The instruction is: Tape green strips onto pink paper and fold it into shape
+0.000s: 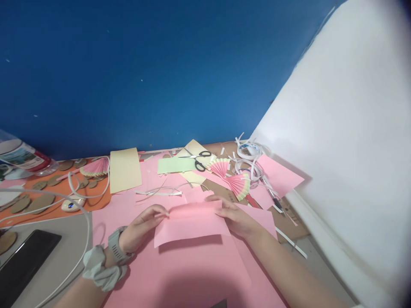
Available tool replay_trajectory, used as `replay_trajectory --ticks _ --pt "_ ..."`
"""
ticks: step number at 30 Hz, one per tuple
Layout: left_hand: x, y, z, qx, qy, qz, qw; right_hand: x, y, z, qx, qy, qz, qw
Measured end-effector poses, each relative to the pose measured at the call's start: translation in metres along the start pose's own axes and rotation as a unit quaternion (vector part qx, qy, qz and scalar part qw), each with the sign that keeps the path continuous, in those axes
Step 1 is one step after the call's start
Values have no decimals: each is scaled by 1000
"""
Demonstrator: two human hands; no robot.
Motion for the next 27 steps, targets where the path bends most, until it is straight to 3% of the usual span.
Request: replay_trajectory --ticks 4,11,15,21,27 --pt "-4 2 7 -5 -64 -15 998 -5 4 -4 -16 12 -33 999" --pt "-16 4 13 8 -132 -89 987 -9 5 -5 -25 72 -81 994" --pt "-19 3 15 -18 -163 -98 982 -12 8 -9 -26 114 -106 988" --pt "-15 3 10 -16 -185 -98 978 -14 6 -16 36 213 -145 965" --pt "-11 3 8 8 -171 -112 979 -7 2 -12 25 191 -132 972"
Point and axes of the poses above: each hand's wrist, its own y-axis away from the middle knuckle, its own x-axis out of the back of the hand, z = x × y, the point moved 2 cm from there along -y, towards the middle knuckle, and after that the axes turned 11 degrees about z, right-handed, at the moved point
